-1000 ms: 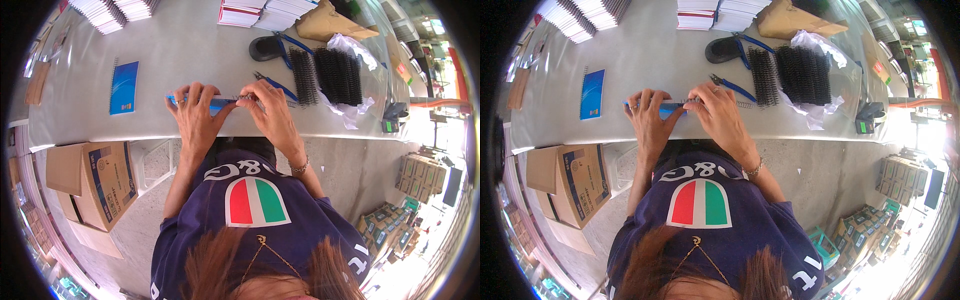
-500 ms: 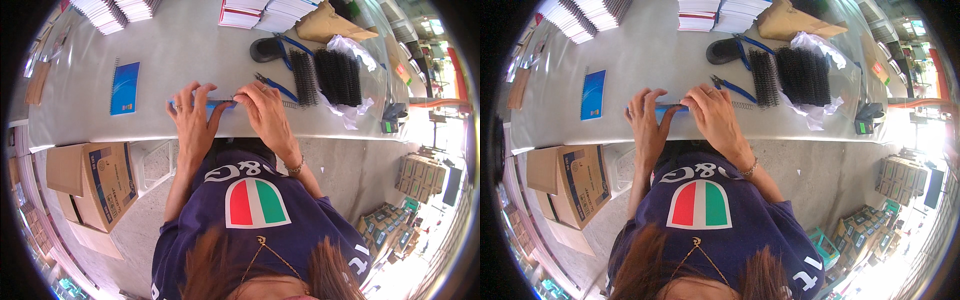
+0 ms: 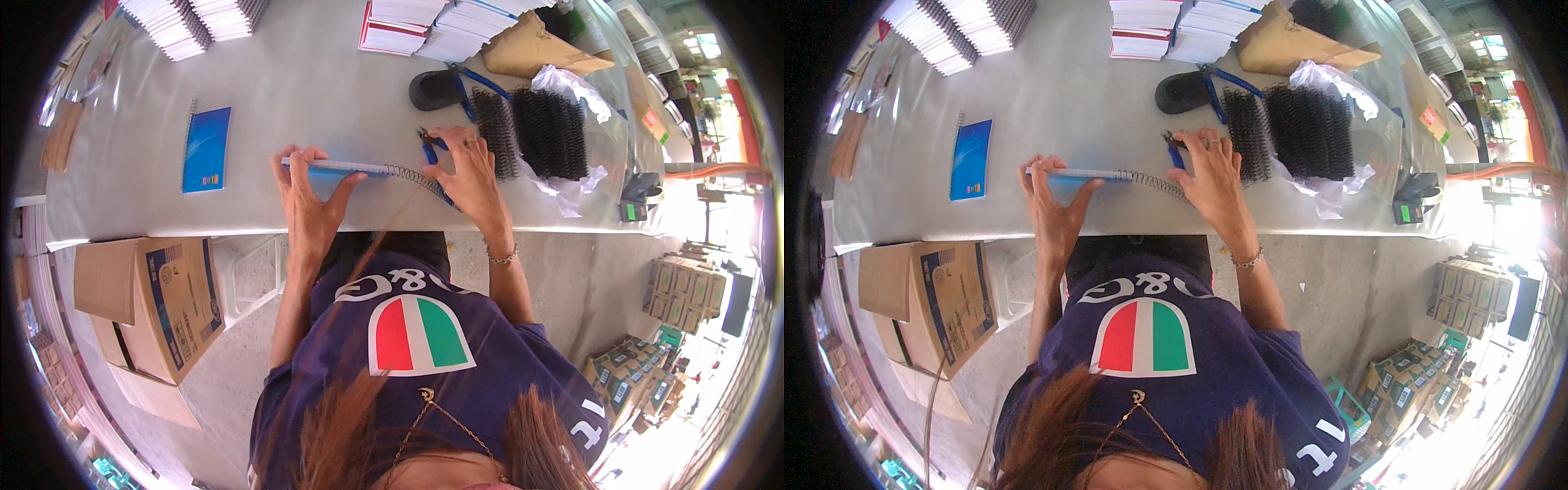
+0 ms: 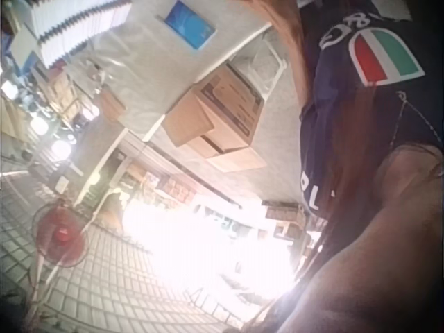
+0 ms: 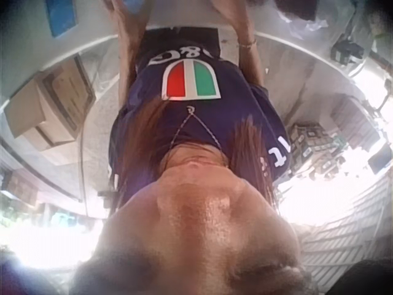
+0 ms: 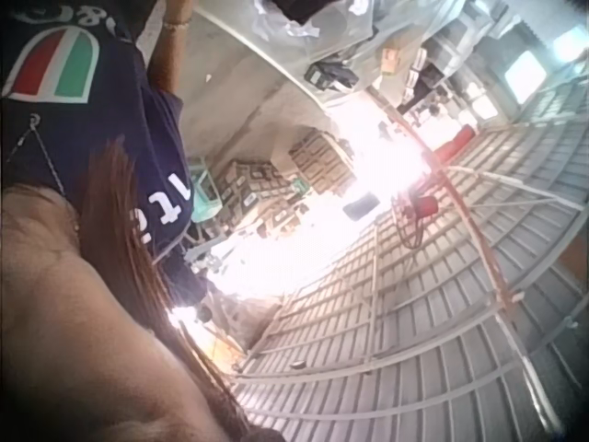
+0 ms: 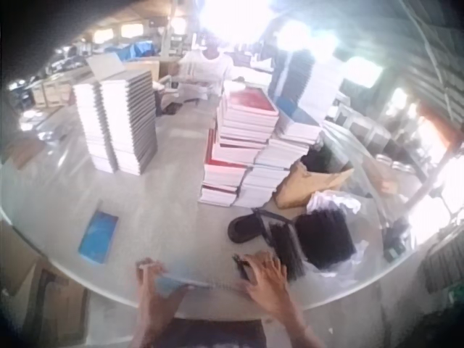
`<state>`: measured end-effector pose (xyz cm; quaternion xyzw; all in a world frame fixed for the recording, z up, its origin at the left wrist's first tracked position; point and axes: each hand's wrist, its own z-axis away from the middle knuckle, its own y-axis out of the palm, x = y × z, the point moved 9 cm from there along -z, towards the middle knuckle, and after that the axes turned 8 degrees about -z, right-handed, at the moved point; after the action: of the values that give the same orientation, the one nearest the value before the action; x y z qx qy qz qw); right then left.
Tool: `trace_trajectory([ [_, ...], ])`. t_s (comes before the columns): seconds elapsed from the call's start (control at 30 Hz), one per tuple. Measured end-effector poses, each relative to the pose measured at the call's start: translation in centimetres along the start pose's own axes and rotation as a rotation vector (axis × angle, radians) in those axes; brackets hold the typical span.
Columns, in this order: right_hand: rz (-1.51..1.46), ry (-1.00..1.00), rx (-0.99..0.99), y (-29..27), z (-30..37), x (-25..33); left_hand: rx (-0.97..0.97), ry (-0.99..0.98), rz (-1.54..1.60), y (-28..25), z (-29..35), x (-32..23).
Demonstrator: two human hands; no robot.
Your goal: The person unpacks red notebooks from a cardboard box and stacks them on a table. They then take a blue notebook, insert a metal spiral coil into the punched holes, and use pliers to secure the coil ends. The person repeats this process for additional notebooks.
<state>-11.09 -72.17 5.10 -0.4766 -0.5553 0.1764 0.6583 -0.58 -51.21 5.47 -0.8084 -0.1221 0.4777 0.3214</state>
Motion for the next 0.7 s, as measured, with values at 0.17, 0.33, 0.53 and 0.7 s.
trace_trajectory([
  [0.17, 0.117, -0.014, -0.149, -1.7, -0.7, -0.2, 0.049, 0.020, 0.037, -0.3, -0.5, 0.0],
  [0.33, -0.034, -0.217, -0.290, -2.5, -4.6, -0.1, 0.086, 0.081, 0.059, -0.7, -1.2, -0.3],
  [0.53, -0.037, -0.062, -0.244, -1.4, -5.6, -1.3, 0.080, 0.086, 0.059, -1.7, -1.7, -0.6],
  [0.7, -0.240, -0.100, -0.009, 0.2, -3.5, 2.3, 0.077, 0.095, 0.020, -1.9, -1.2, 0.0],
])
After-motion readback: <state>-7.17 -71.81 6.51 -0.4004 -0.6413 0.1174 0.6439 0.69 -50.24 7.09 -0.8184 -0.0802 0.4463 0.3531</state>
